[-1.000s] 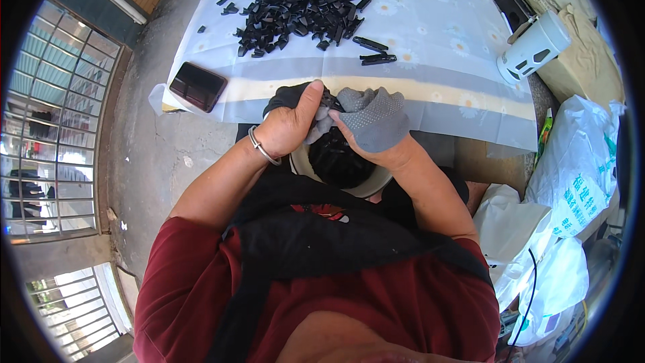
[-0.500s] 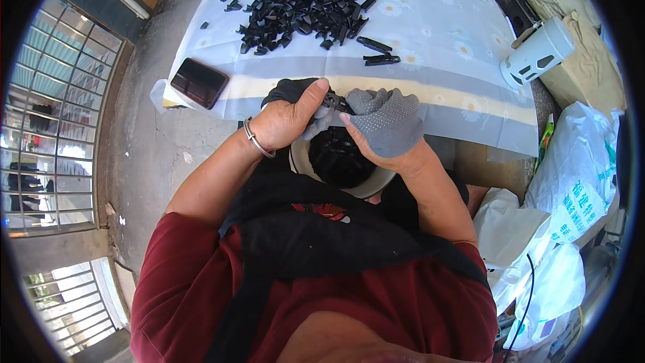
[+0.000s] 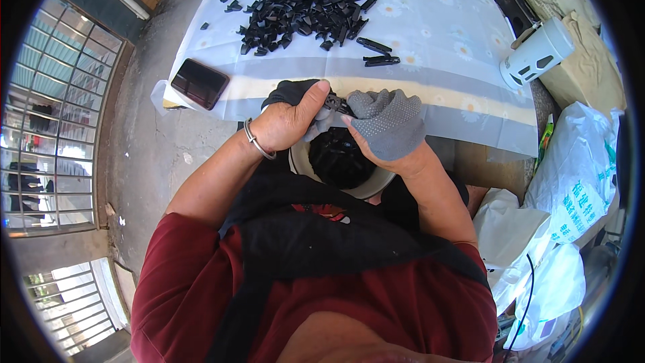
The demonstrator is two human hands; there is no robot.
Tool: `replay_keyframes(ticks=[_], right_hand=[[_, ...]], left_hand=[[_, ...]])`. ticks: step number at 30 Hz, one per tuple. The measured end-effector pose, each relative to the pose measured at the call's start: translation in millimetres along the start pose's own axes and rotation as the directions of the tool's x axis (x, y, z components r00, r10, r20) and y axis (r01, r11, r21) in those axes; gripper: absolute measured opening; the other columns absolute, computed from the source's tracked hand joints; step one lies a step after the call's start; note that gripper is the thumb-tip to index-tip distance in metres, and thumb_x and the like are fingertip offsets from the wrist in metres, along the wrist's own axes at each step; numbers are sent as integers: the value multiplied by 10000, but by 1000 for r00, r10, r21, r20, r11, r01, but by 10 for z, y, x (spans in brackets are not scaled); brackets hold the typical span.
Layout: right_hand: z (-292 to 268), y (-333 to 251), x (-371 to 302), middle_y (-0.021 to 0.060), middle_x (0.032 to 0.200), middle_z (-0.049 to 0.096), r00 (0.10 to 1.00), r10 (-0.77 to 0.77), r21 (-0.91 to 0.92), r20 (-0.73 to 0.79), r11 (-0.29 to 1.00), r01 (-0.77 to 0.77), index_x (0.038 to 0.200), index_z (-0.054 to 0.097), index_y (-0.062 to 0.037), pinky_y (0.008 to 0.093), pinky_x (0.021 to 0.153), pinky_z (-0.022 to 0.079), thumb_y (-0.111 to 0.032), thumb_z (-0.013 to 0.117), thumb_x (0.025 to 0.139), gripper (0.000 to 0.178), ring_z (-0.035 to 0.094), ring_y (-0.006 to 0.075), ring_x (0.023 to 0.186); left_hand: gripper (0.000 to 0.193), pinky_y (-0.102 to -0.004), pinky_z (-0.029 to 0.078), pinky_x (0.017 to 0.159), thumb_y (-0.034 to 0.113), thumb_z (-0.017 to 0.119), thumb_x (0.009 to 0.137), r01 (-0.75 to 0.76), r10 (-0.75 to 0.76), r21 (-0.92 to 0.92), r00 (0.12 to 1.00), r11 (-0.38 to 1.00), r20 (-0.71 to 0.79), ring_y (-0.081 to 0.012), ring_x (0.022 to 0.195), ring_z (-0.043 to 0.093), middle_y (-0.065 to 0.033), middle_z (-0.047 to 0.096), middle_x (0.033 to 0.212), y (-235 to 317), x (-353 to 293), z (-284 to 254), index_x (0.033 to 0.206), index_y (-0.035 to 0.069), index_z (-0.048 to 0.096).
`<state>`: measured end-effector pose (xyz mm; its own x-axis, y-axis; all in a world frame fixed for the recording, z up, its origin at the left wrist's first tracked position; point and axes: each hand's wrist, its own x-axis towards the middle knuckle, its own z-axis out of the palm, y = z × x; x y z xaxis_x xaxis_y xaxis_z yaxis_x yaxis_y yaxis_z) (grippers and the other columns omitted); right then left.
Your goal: Inspecting and sorting small black plastic components at a workbench.
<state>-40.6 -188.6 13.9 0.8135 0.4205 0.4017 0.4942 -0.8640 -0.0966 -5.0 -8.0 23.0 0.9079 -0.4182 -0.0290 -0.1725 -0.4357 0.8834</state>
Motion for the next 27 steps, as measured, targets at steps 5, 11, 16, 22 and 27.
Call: replay_keyframes(ticks=[5, 11, 16, 22, 27], right_hand=[[38, 49, -48, 94, 778, 571, 999, 18, 88, -50, 996, -14, 901, 595, -84, 374, 620, 378, -282, 589, 755, 246, 502, 276, 697], [46, 1, -24, 90, 781, 573, 1000, -1, -15, -30, 1000, 1, 873, 598, -83, 372, 606, 384, -255, 595, 745, 215, 507, 275, 699], [318, -51, -39, 88, 788, 577, 990, -27, 0, -139, 1000, 27, 856, 599, -89, 379, 606, 401, -225, 591, 740, 179, 529, 279, 728], [388, -15, -15, 103, 862, 595, 991, -97, 353, -94, 927, 124, 932, 592, -61, 405, 714, 436, -268, 571, 787, 254, 556, 314, 820], [139, 369, 251, 159, 931, 602, 906, 367, 286, 211, 863, -416, 1013, 581, -70, 406, 749, 448, -390, 450, 858, 379, 561, 342, 880]], left_hand=[[478, -242, 419, 460, 417, 343, 912, 29, -30, -35, 999, 999, -20, -101, 484, 521, -29, 551, 583, 8, -4, -2, 745, 25, 558], [465, -275, 430, 478, 385, 334, 919, 55, -55, -11, 998, 998, 4, -165, 497, 546, -69, 560, 602, 38, 0, -14, 724, 21, 549], [311, -386, 436, 590, 212, 373, 898, -186, 209, 274, 976, 943, -56, -370, 672, 547, -195, 567, 690, -15, 1, 145, 742, 14, 555], [346, -403, 443, 647, 274, 373, 897, -146, 113, 429, 988, 891, 100, -355, 734, 565, -197, 586, 768, -134, 59, -64, 783, 17, 574], [365, -377, 466, 722, 346, 473, 852, -68, 183, 710, 979, 700, -86, -315, 818, 589, -172, 608, 897, -150, 493, -227, 1032, 42, 567]])
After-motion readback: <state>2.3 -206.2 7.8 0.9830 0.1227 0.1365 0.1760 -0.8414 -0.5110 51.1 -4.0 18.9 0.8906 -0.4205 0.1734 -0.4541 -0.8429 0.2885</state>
